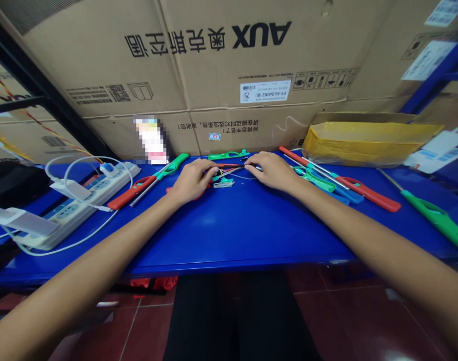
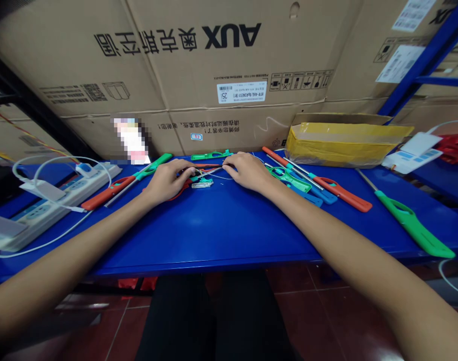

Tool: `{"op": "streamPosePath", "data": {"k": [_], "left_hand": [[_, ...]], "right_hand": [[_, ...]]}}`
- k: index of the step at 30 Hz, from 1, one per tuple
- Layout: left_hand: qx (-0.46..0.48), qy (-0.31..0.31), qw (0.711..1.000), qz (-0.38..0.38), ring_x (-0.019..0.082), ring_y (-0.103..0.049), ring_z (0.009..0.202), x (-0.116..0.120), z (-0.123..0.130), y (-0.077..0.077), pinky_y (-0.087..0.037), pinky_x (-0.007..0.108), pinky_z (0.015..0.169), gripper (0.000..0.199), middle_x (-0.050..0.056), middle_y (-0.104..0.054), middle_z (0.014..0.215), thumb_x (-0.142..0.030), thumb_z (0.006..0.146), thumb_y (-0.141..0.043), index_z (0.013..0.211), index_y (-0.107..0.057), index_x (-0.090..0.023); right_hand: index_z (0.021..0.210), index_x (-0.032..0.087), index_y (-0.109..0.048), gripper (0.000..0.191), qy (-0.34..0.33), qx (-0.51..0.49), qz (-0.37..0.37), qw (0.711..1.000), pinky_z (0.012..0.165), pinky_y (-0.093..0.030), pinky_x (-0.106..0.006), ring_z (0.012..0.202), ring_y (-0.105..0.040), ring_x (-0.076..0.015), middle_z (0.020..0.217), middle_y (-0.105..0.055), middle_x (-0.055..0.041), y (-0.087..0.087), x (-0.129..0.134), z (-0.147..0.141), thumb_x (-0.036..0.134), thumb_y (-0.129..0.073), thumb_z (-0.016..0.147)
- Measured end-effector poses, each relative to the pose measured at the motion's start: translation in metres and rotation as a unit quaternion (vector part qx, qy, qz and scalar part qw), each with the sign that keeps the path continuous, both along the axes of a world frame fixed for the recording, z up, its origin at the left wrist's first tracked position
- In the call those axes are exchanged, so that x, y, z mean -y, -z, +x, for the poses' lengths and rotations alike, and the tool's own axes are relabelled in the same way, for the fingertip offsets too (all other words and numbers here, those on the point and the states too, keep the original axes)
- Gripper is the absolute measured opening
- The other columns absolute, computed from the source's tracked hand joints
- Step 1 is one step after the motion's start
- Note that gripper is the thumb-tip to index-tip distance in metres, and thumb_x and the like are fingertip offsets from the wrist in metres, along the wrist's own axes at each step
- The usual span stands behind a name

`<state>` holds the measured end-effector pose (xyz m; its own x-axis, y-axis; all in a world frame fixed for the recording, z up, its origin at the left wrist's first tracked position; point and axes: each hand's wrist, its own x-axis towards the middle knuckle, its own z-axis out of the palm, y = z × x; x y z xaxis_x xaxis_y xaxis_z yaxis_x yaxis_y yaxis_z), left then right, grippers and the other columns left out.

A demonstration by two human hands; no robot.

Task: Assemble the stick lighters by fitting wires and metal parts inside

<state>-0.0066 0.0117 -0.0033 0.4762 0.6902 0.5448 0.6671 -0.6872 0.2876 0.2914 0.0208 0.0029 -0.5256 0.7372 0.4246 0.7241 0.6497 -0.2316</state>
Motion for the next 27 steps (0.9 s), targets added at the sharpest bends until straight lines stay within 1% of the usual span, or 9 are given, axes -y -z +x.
{"op": "streamPosePath", "data": {"k": [2,4,6,9,14,18,20,23,27], "left_hand": [[0.018,0.002,1.0,-0.008,0.026,-0.077,0.104,0.002,0.0,-0.001,-0.059,0.04,0.094,0.029,0.009,-0.084,0.116,-0.034,0.111,-0.054,0.12,-0.079,-0.022],[0.037,0.001,0.999,-0.015,0.025,-0.077,0.098,0.003,0.0,-0.002,-0.059,0.038,0.09,0.027,0.008,-0.085,0.114,-0.034,0.11,-0.058,0.123,-0.078,-0.022],[0.051,0.001,0.999,-0.02,0.023,-0.077,0.09,0.004,0.0,-0.002,-0.06,0.037,0.086,0.023,0.007,-0.085,0.107,-0.035,0.108,-0.062,0.12,-0.077,-0.022],[0.064,0.002,0.998,-0.018,0.022,-0.076,0.083,0.004,-0.001,-0.002,-0.06,0.035,0.082,0.018,0.006,-0.084,0.101,-0.034,0.104,-0.069,0.114,-0.078,-0.022],[0.066,0.001,0.998,-0.023,0.021,-0.074,0.081,0.006,0.001,-0.001,-0.06,0.034,0.078,0.016,0.004,-0.085,0.099,-0.035,0.101,-0.072,0.111,-0.08,-0.024],[0.051,0.015,0.998,-0.014,0.021,-0.073,0.081,0.011,0.005,-0.002,-0.059,0.034,0.078,0.017,0.004,-0.084,0.098,-0.035,0.1,-0.073,0.11,-0.082,-0.024],[0.04,0.012,0.999,-0.003,0.021,-0.072,0.081,0.012,0.006,-0.002,-0.058,0.034,0.077,0.019,0.005,-0.083,0.097,-0.036,0.1,-0.073,0.111,-0.083,-0.024],[0.02,0.009,1.0,0.01,0.022,-0.072,0.082,0.012,0.007,-0.001,-0.057,0.035,0.077,0.02,0.005,-0.083,0.096,-0.037,0.101,-0.072,0.111,-0.083,-0.024],[0.004,0.014,1.0,0.008,0.021,-0.072,0.081,0.01,0.005,0.003,-0.057,0.034,0.078,0.02,0.005,-0.082,0.095,-0.035,0.102,-0.069,0.109,-0.083,-0.024]], "right_hand": [[0.12,0.025,-0.085,0.029,0.002,-0.004,0.002,1.0,0.103,-0.054,-0.049,0.114,-0.072,-0.0325,0.12,-0.083,-0.011,0.0,-0.001,0.001,0.032,-0.058,0.112],[0.12,0.024,-0.084,0.027,0.003,-0.008,0.001,1.0,0.103,-0.053,-0.049,0.115,-0.071,-0.0328,0.121,-0.083,-0.0115,0.0,-0.002,0.003,0.031,-0.06,0.111],[0.12,0.024,-0.084,0.025,0.004,-0.013,-0.003,1.0,0.103,-0.053,-0.049,0.114,-0.072,-0.0326,0.121,-0.083,-0.0118,0.001,-0.004,0.004,0.029,-0.062,0.109],[0.119,0.023,-0.083,0.022,0.002,-0.025,-0.012,1.0,0.103,-0.054,-0.049,0.113,-0.072,-0.0319,0.121,-0.083,-0.011,0.002,-0.003,0.003,0.028,-0.066,0.106],[0.119,0.028,-0.081,0.019,-0.042,-0.044,-0.016,0.998,0.107,-0.052,-0.049,0.117,-0.07,-0.0304,0.122,-0.083,-0.0069,0.001,0.005,-0.006,0.031,-0.067,0.107],[0.118,0.027,-0.078,0.016,-0.069,-0.049,-0.006,0.996,0.11,-0.05,-0.047,0.121,-0.069,-0.0301,0.124,-0.08,-0.0085,0.005,0.011,-0.015,0.033,-0.066,0.109],[0.118,0.026,-0.076,0.017,-0.072,-0.057,-0.009,0.996,0.106,-0.051,-0.045,0.118,-0.068,-0.0292,0.123,-0.078,-0.0096,0.011,0.012,-0.019,0.034,-0.063,0.111],[0.119,0.025,-0.071,0.02,-0.053,-0.062,-0.024,0.996,0.098,-0.051,-0.042,0.112,-0.068,-0.0283,0.122,-0.074,-0.0102,0.02,0.014,-0.024,0.038,-0.056,0.114],[0.115,0.025,-0.065,0.024,-0.038,-0.034,-0.056,0.997,0.093,-0.05,-0.04,0.109,-0.069,-0.0289,0.119,-0.075,-0.0105,0.026,0.016,-0.029,0.04,-0.047,0.117]]}}
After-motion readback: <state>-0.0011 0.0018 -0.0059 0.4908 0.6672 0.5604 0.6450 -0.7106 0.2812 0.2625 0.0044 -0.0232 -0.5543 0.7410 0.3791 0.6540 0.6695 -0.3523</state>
